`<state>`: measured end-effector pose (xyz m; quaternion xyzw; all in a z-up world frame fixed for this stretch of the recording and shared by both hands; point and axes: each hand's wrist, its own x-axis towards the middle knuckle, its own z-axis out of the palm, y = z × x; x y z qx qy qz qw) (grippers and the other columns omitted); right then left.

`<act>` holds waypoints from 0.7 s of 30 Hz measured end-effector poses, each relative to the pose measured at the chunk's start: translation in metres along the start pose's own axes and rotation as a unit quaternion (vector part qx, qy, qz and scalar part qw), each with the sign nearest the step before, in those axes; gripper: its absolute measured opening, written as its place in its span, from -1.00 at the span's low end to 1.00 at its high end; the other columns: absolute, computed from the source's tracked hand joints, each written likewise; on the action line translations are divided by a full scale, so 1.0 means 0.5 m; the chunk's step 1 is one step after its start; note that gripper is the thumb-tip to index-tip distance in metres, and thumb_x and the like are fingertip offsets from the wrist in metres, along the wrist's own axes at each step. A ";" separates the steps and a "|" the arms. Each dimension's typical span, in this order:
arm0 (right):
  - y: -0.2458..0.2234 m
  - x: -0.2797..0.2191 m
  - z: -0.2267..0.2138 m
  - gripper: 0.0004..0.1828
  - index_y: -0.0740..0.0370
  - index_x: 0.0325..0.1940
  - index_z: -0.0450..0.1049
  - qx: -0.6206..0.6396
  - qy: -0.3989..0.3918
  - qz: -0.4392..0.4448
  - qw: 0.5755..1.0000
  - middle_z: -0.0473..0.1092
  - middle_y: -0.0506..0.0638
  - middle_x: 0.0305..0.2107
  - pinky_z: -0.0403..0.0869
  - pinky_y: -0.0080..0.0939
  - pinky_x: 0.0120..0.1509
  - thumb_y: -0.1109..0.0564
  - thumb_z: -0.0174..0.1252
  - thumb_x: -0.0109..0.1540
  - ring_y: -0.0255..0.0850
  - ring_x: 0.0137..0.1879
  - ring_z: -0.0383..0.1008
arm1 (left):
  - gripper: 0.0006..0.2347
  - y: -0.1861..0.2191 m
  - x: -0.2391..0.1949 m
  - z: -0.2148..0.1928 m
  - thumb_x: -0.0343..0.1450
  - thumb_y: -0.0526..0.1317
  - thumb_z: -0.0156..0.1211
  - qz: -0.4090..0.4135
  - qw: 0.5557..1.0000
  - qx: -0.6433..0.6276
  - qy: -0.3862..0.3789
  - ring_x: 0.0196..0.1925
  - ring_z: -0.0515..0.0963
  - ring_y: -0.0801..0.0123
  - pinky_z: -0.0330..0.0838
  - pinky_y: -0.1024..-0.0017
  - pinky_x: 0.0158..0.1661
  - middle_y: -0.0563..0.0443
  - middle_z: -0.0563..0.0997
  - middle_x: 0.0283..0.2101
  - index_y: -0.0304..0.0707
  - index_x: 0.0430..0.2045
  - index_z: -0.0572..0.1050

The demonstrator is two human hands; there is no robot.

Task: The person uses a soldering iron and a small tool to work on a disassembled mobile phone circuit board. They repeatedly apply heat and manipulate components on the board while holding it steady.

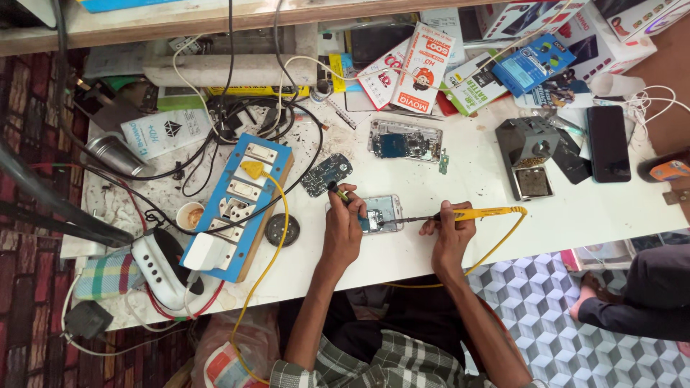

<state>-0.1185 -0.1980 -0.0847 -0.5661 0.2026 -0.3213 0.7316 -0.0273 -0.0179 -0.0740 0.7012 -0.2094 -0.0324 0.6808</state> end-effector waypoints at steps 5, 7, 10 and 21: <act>-0.004 -0.005 0.006 -0.71 0.24 -0.27 0.19 0.000 -0.011 -0.018 1.000 0.29 0.03 -0.55 0.52 -0.15 -0.26 0.07 0.04 0.46 -0.26 -0.47 0.32 | -0.79 -0.005 -0.001 -0.002 0.55 -0.42 -0.25 -0.022 0.999 0.021 -0.017 -0.37 0.53 0.25 0.43 0.30 -0.23 -0.06 0.42 -0.43 -0.43 0.07 0.16; -0.006 -0.005 0.008 -0.70 0.24 -0.26 0.20 -0.002 -0.013 -0.021 1.000 0.30 0.04 -0.55 0.52 -0.15 -0.25 0.06 0.04 0.46 -0.26 -0.46 0.32 | -0.79 -0.006 -0.001 -0.002 0.55 -0.42 -0.25 -0.012 0.999 0.027 -0.019 -0.36 0.53 0.25 0.43 0.30 -0.21 -0.06 0.43 -0.43 -0.44 0.07 0.15; -0.007 -0.003 0.007 -0.70 0.24 -0.26 0.19 -0.015 -0.005 -0.017 1.000 0.29 0.04 -0.55 0.51 -0.16 -0.27 0.04 0.04 0.46 -0.26 -0.47 0.32 | -0.79 -0.008 0.000 0.001 0.55 -0.43 -0.25 0.010 0.999 0.030 -0.016 -0.35 0.53 0.25 0.43 0.29 -0.20 -0.07 0.42 -0.40 -0.45 0.08 0.13; 0.005 0.004 0.001 -0.71 0.22 -0.28 0.15 0.003 0.008 0.014 1.000 0.24 0.00 -0.60 0.46 -0.18 -0.34 0.08 0.05 0.44 -0.27 -0.54 0.27 | -0.85 -0.012 -0.004 0.003 0.58 -0.38 -0.22 -0.004 1.000 0.008 -0.008 -0.37 0.49 0.25 0.43 0.31 -0.23 -0.10 0.41 -0.40 -0.46 0.00 0.16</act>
